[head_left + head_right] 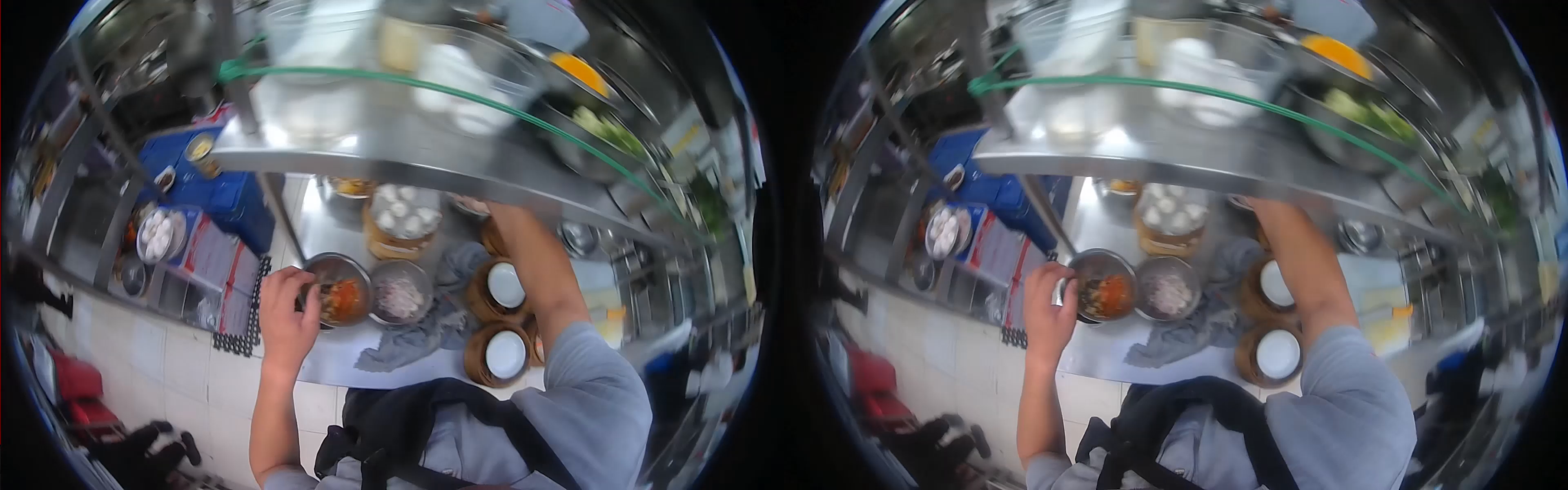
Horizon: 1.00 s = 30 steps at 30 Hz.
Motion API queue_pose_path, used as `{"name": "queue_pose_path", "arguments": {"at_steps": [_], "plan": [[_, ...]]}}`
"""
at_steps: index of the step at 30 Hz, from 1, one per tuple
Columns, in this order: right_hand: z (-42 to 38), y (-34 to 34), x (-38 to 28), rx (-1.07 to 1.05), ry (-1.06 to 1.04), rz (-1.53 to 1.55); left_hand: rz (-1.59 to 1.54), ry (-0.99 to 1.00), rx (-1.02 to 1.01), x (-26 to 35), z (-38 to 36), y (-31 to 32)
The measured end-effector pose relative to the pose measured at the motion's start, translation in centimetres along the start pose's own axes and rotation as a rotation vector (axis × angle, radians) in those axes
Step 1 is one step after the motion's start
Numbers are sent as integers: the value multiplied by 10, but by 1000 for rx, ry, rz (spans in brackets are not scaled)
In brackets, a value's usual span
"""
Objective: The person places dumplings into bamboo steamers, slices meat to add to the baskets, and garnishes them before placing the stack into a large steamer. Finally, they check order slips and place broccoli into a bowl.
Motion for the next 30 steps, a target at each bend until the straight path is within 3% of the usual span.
{"name": "queue_pose_path", "arguments": {"at_steps": [5,7,9,10,12,13,15,17,19,23,26,30], "plan": [[-105,-127,-28,77,4,-137,-66,272,-139,129,31,56],[-157,-173,-38,39,30,-349,-261,303,-307,185,34,106],[-205,-207,-64,150,-62,-373,-263,421,-646,239,25,174],[-226,-221,-79,119,-87,-471,-267,435,-683,257,22,200],[-252,-256,-92,64,-159,-549,123,748,-946,292,-18,265],[-262,-278,-94,101,-163,-533,118,782,-967,309,-32,282],[-279,-309,-105,85,-207,-560,374,776,-1270,322,-67,329],[-299,-339,-125,147,-254,-603,325,872,-1223,349,-84,360],[-315,-362,-149,166,-390,-720,332,645,-1200,365,-89,392],[-338,-419,-174,317,-453,-731,153,627,-1104,405,-110,434],[-352,-461,-178,433,-457,-746,-104,765,-1062,430,-137,461],[-375,-500,-182,551,-502,-838,-63,772,-1166,456,-167,490]]}}
Point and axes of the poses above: each hand's wrist, its own z-axis towards the middle knuckle, its own y-axis out of the palm, x = y × z, the point moved 8 cm from there along z, towards the middle knuckle, and after that the axes turned 7 degrees about -z, right-handed, at the moved point
